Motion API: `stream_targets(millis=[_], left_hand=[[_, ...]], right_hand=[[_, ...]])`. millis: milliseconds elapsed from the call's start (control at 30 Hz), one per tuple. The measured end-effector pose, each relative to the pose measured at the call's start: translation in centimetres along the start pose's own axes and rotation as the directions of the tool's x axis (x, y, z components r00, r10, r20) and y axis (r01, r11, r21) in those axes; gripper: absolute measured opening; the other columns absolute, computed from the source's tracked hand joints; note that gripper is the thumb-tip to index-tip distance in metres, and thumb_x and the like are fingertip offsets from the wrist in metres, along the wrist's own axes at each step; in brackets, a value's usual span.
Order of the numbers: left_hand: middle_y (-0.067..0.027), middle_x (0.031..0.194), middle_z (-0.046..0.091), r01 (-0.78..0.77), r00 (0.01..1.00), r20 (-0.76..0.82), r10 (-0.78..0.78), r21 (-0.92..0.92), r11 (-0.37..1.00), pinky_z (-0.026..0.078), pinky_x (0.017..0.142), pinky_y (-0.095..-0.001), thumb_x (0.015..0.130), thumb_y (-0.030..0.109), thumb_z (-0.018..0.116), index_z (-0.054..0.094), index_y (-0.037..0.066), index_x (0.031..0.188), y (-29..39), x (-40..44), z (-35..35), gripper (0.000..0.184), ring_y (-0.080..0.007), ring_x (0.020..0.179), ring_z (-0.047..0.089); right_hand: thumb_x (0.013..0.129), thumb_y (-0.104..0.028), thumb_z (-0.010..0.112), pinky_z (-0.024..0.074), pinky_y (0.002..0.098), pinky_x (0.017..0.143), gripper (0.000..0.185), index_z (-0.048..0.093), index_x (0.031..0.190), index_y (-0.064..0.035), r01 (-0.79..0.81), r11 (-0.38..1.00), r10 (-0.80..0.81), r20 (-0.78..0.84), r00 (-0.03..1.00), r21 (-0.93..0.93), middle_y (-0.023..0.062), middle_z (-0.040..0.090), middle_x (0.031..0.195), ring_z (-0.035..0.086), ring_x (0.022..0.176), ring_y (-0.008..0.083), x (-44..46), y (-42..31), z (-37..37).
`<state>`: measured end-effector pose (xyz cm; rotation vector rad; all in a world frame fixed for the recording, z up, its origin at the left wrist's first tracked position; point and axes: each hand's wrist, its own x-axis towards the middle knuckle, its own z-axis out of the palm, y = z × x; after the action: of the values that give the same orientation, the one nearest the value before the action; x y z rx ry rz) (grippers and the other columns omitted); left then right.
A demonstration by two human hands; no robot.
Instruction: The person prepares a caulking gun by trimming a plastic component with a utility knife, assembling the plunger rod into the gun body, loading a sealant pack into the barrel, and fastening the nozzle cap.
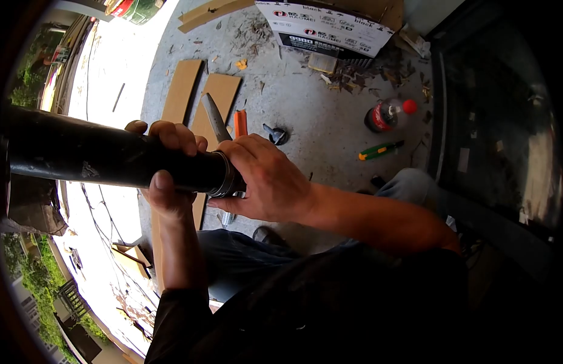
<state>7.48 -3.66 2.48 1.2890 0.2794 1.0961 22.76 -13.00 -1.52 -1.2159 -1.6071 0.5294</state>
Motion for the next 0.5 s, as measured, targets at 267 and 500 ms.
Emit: stream_targets(millis=[267, 500], left_hand=[[-0.0143, 0.101, 0.059, -0.01, 0.993, -0.113, 0.031, 0.187, 0.982, 0.053, 0.084, -0.0402, 0.082, 0.025, 0.081, 0.032, 0.004, 0.142, 0.8, -0.1, 1.5, 0.081, -0.025, 0.091, 0.063], [-0.011, 0.1, 0.056, 0.087, 0.992, -0.073, -0.099, -0.152, 0.985, 0.052, 0.083, -0.0401, 0.078, 0.025, 0.086, 0.035, 0.01, 0.142, 1.2, -0.3, 0.8, 0.083, -0.0247, 0.088, 0.061]], right_hand=[[0.067, -0.031, 0.096, 0.0548, 0.0446, 0.083, 0.074, 0.058, 0.123, -0.0008, -0.024, 1.0, 0.025, -0.059, 0.998, 0.011, 0.0184, 0.065, 0.104, 0.066, 0.094, 0.0364, 0.2, -0.1, 0.4], [0.064, -0.033, 0.096, 0.0549, 0.045, 0.084, 0.07, 0.061, 0.114, 0.002, -0.026, 0.994, 0.027, -0.006, 1.0, 0.108, 0.0191, 0.065, 0.1, 0.067, 0.094, 0.0369, 0.3, -0.8, -0.4]])
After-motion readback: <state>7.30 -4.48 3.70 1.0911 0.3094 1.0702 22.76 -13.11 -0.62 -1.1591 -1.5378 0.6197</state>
